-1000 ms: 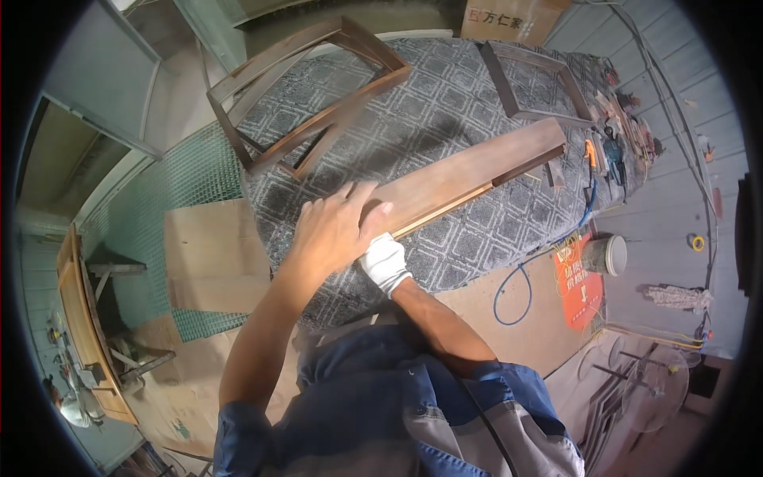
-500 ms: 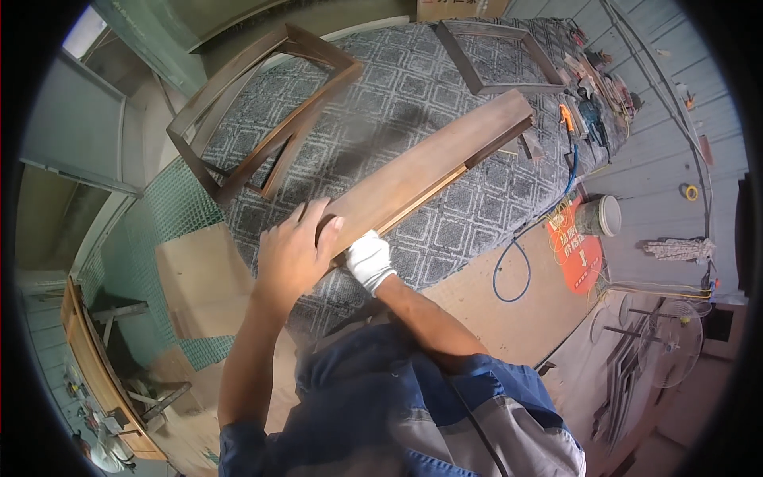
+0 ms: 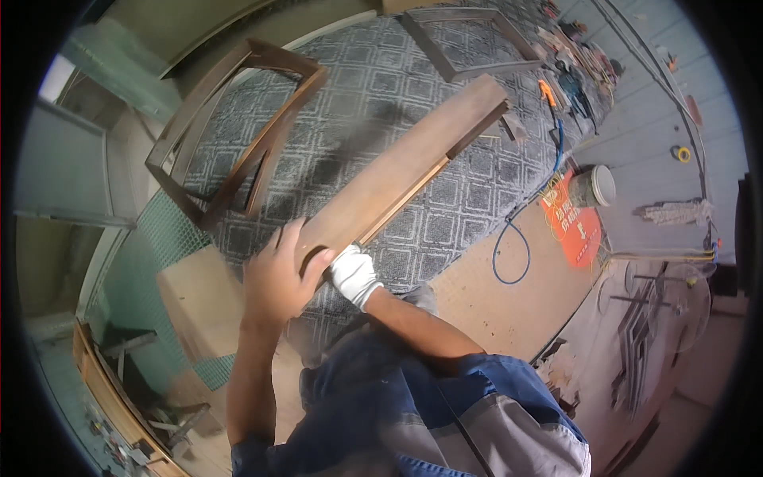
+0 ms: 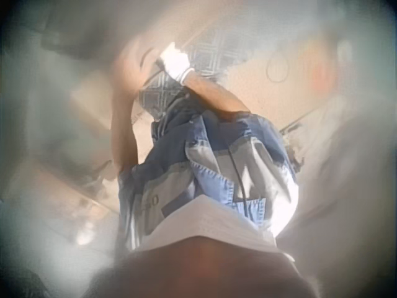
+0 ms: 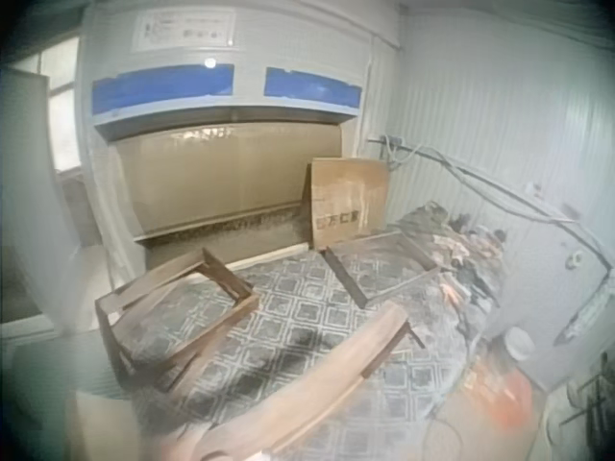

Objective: The person sands wooden furniture components and frames using an electric sander, rotating and turning the pieces by hand to sand multiple sides.

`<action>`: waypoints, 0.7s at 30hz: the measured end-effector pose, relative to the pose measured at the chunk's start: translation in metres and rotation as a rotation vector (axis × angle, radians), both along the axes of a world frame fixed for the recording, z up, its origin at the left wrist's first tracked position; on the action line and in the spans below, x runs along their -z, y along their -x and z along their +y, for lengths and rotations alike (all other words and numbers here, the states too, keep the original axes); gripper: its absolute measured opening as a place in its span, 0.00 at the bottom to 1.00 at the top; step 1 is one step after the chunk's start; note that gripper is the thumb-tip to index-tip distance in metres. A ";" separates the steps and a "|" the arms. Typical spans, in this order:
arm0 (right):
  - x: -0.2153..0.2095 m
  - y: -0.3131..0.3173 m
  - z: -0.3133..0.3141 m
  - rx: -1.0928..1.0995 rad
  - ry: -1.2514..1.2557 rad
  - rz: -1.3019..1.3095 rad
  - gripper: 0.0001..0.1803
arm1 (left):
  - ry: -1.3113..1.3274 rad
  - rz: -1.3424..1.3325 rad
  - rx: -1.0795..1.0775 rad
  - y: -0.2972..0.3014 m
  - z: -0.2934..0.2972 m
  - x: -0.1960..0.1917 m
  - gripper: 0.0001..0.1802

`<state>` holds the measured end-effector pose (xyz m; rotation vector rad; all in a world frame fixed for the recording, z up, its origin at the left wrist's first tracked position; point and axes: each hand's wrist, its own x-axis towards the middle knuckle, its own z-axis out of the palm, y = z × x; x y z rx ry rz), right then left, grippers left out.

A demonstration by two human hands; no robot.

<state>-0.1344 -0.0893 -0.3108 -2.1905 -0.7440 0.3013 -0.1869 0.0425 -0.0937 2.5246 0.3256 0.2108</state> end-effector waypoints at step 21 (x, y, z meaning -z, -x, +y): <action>-0.021 -0.178 -0.092 -0.091 0.377 -0.219 0.25 | -0.277 0.041 0.148 -0.125 -0.074 -0.016 0.53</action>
